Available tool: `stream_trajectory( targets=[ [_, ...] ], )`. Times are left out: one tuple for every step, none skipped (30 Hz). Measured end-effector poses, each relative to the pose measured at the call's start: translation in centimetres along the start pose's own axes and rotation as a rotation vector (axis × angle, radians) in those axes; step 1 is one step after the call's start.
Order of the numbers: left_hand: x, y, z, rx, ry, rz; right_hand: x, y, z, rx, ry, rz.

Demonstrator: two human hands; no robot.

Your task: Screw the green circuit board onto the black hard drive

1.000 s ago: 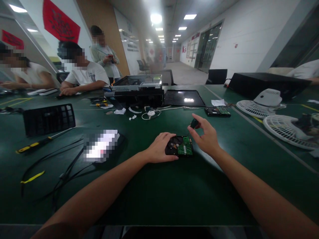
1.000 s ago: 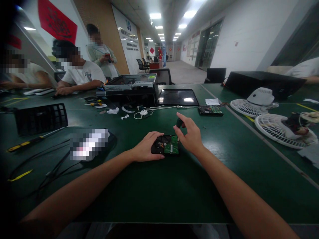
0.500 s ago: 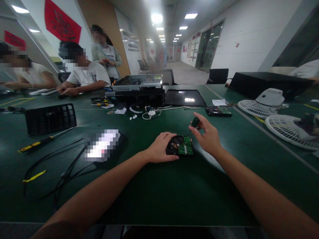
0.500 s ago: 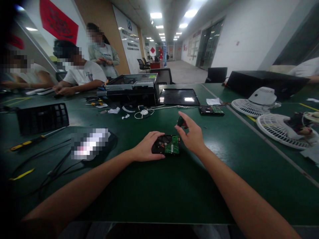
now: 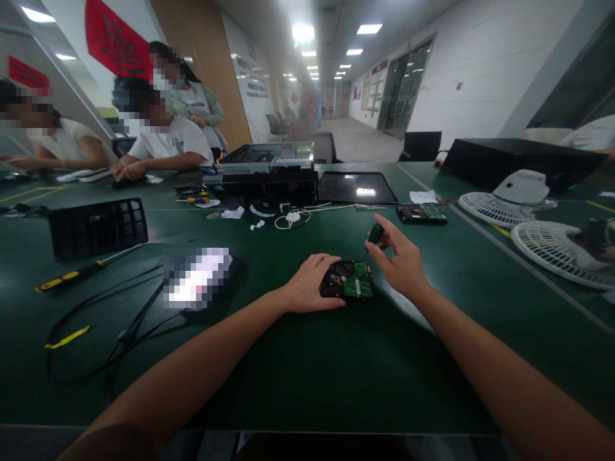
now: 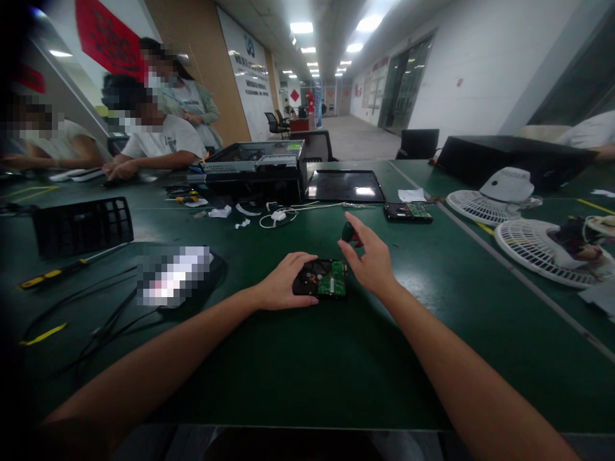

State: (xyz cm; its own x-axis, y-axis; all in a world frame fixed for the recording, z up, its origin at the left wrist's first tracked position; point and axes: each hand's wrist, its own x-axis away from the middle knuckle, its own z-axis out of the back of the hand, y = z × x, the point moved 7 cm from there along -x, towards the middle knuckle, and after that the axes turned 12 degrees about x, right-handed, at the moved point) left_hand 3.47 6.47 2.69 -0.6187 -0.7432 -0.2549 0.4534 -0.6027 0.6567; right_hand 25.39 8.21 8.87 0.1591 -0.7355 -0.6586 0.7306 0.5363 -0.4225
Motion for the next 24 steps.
stream_trajectory(
  targets=[
    [0.0, 0.1, 0.0, 0.0, 0.003, -0.004, 0.0, 0.0, 0.0, 0.02, 0.008, 0.012],
    [0.0, 0.1, 0.0, -0.001, 0.006, -0.011, 0.1, 0.0, 0.0, 0.029, 0.013, 0.022],
    [0.0, 0.2, 0.0, -0.001, 0.009, -0.017, 0.1, 0.0, 0.0, 0.026, 0.016, 0.029],
    [0.0, 0.2, 0.0, -0.001, 0.01, -0.022, 0.2, 0.0, -0.1, 0.01, 0.014, 0.032],
    [0.0, 0.2, 0.0, -0.001, 0.01, -0.024, 0.2, 0.1, -0.2, -0.019, 0.013, 0.032],
    [0.0, 0.2, 0.0, -0.001, 0.01, -0.023, 0.2, 0.1, -0.3, -0.055, 0.011, 0.028],
    [0.0, 0.1, 0.0, 0.0, 0.008, -0.02, 0.3, 0.2, -0.4, -0.093, 0.009, 0.023],
    [0.0, 0.0, -0.1, 0.002, 0.005, -0.016, 0.3, 0.2, -0.5, -0.125, 0.009, 0.016],
    [0.0, -0.1, -0.1, 0.003, 0.003, -0.011, 0.3, 0.3, -0.5, -0.143, 0.013, 0.009],
    [0.0, -0.1, -0.1, 0.004, 0.003, -0.008, 0.3, 0.3, -0.4, -0.141, 0.022, 0.001],
    [0.0, -0.2, -0.1, 0.004, 0.005, -0.006, 0.3, 0.3, -0.3, -0.12, 0.038, -0.004],
    [0.0, -0.2, -0.1, 0.004, 0.005, -0.005, 0.3, 0.3, -0.2, -0.081, 0.058, -0.003],
    [0.0, -0.2, -0.1, 0.003, 0.003, -0.006, 0.3, 0.2, 0.1, -0.028, 0.082, 0.006],
    [0.0, -0.2, -0.1, 0.002, 0.002, -0.009, 0.3, 0.0, 0.3, 0.031, 0.102, 0.023],
    [0.0, -0.2, -0.1, 0.0, 0.0, -0.013, 0.3, -0.3, 0.4, 0.089, 0.115, 0.047],
    [0.0, -0.1, -0.1, -0.003, -0.001, -0.018, 0.4, -0.6, 0.5, 0.137, 0.12, 0.073],
    [0.0, -0.1, -0.1, -0.006, -0.001, -0.021, 0.4, -0.8, 0.4, 0.172, 0.118, 0.097],
    [0.0, -0.1, -0.1, -0.009, 0.002, -0.024, 0.4, -1.1, 0.4, 0.186, 0.111, 0.117],
    [0.0, 0.0, -0.1, -0.012, 0.006, -0.026, 0.5, -1.3, 0.3, 0.177, 0.101, 0.13],
    [0.0, 0.0, -0.1, -0.014, 0.008, -0.028, 0.6, -1.4, 0.2, 0.151, 0.089, 0.135],
    [0.0, 0.0, -0.1, -0.015, 0.009, -0.028, 0.6, -1.4, 0.1, 0.116, 0.075, 0.131],
    [0.0, 0.0, -0.1, -0.016, 0.008, -0.028, 0.7, -1.3, -0.1, 0.08, 0.061, 0.119],
    [0.1, 0.0, -0.1, -0.016, 0.006, -0.027, 0.7, -1.2, -0.2, 0.049, 0.049, 0.101],
    [0.1, 0.1, -0.1, -0.016, 0.003, -0.027, 0.7, -1.0, -0.3, 0.029, 0.045, 0.082]
  ],
)
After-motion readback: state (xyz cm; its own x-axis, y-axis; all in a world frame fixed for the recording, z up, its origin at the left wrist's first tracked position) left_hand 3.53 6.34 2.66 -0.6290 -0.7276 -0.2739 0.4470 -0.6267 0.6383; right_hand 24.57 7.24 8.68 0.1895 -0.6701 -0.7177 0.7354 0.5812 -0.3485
